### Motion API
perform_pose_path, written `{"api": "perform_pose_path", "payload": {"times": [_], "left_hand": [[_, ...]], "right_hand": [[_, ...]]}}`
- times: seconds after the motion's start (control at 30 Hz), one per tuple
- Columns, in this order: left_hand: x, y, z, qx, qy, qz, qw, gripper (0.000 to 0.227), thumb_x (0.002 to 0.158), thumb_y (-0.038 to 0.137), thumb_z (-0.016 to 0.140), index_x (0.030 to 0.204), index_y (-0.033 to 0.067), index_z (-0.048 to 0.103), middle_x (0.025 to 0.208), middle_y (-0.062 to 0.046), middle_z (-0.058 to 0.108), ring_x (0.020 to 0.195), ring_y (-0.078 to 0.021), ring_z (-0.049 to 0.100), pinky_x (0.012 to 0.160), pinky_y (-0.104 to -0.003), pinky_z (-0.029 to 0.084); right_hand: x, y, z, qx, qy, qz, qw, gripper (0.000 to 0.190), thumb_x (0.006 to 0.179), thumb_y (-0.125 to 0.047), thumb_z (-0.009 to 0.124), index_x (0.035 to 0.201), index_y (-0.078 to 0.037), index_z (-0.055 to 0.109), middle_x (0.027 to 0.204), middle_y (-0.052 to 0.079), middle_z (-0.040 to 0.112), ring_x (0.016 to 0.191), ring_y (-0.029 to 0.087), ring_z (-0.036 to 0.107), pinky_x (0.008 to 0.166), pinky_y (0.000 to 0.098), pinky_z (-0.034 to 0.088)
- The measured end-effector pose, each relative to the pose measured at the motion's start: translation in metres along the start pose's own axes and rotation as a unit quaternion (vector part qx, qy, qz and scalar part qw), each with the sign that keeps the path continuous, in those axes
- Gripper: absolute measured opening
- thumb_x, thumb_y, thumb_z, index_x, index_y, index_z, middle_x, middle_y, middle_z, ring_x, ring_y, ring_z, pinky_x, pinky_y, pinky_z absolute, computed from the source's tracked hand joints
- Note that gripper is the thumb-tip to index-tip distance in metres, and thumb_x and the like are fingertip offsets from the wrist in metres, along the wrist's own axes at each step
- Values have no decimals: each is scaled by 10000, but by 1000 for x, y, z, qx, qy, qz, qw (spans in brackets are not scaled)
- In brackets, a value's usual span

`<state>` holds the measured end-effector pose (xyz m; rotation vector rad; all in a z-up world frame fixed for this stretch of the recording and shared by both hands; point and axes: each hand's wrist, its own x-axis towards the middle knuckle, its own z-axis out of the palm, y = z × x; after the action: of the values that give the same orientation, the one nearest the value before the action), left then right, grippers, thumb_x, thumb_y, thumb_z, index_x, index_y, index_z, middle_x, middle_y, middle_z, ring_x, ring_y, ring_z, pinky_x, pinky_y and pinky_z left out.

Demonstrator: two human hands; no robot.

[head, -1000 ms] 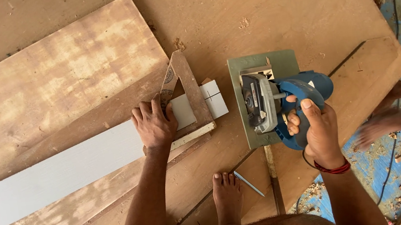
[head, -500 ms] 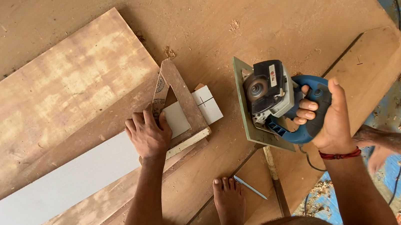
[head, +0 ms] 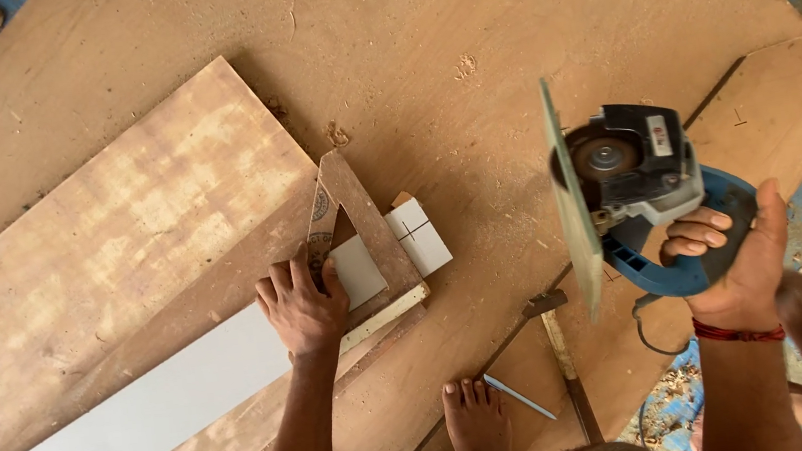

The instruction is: The person uses a circular saw to cut notches into a long white board, then marks the board with a utility knife. Finally, they carry the board to a cabinet and test-fit it into a drawer slot.

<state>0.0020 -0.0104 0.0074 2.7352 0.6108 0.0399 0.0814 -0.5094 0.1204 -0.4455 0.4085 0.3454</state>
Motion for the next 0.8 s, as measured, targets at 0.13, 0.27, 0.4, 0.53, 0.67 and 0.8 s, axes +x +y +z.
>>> {"api": "perform_pose_path", "payload": {"times": [0.13,0.27,0.4,0.53,0.67,0.8], "left_hand": [[0,1,0,-8,19,12,1000,476,1025,449,561,1349,103,605,1111,-144,583,1016,-329,516,963,-512,425],[0,1,-1,8,5,4,1000,471,1027,443,565,1350,102,601,1085,-151,578,1013,-327,518,966,-516,421],[2,5,-4,-4,10,5,1000,455,1022,425,567,1345,106,595,1090,-154,573,999,-330,511,957,-510,417],[1,2,-1,3,14,15,1000,460,1019,423,574,1343,97,588,1075,-149,569,999,-324,510,954,-518,412],[1,4,-2,-11,9,8,1000,440,1030,407,571,1346,102,589,1049,-150,563,996,-319,505,954,-519,415],[1,1,0,-13,-5,-1,1000,453,1032,424,558,1352,105,586,1042,-149,574,996,-316,504,938,-527,415]], "right_hand": [[-7,-1,-7,26,-7,-36,999,535,1204,-544,538,1242,-11,569,848,-32,551,791,87,541,818,278,481],[-8,-2,-9,65,3,-50,997,565,1193,-533,518,1287,23,549,867,-23,557,803,84,537,815,273,488],[-12,-1,-13,76,8,-65,995,598,1172,-521,514,1334,55,530,860,-22,550,806,76,537,813,268,498],[-14,5,-12,78,4,-74,994,572,1178,-509,517,1329,42,537,864,-17,552,797,78,536,806,273,501],[-16,8,-12,71,4,-82,994,567,1180,-505,509,1318,43,539,859,-15,556,793,79,539,792,267,501],[-17,6,-17,77,9,-84,994,560,1176,-507,509,1317,33,544,856,-14,562,791,82,548,791,269,502]]}}
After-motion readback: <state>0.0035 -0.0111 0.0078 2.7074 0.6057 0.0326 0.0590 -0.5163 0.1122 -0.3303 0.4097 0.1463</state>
